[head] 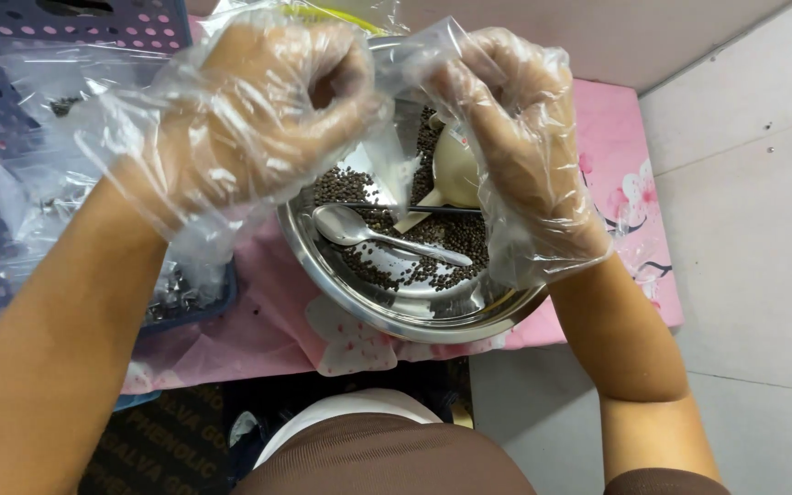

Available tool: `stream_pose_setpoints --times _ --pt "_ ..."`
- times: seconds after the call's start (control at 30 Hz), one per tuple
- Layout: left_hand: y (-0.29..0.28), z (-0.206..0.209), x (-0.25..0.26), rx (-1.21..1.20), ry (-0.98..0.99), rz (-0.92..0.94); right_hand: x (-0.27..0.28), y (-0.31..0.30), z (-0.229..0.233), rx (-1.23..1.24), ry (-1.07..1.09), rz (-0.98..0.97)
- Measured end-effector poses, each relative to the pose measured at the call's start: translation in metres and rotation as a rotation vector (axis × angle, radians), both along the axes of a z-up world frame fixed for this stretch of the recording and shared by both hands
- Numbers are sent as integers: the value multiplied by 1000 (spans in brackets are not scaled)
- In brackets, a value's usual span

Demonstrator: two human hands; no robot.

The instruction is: The person places small black seeds into individual plastic bags using their hands and a spoon, then organizes the bags in a basket.

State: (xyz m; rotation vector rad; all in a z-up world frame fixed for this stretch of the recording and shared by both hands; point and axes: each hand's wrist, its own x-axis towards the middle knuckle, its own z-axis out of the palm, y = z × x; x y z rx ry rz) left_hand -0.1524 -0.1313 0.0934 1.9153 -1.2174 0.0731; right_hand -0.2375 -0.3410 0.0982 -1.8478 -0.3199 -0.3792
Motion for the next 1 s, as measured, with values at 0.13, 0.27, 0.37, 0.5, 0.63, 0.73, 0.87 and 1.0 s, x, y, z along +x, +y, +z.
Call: stream_pose_setpoints --times 0.13,0.27,0.37,0.5,0.63,0.73,0.87,1.0 --pt "2 -1 -23 -38 145 12 -10 -9 0 -43 -7 -92" --pt "2 6 -46 36 308 116 -16 -4 3 61 -37 -138" --pt "2 -10 -48 -72 247 4 -16 -20 -2 124 -92 11" --pt "-3 -12 -61 -175 444 -1 -17 -23 -6 82 -171 9" --pt "-12 -12 -71 -269 413 95 -22 -18 0 -139 -185 -64" --pt "-23 -14 -75 -354 449 66 -27 -10 7 -189 -109 -20" --pt "-36 -35 -73 -516 546 -87 -29 -4 9 -134 1 6" --pt "-39 -47 -71 -587 724 -97 -25 -10 4 5 83 -33"
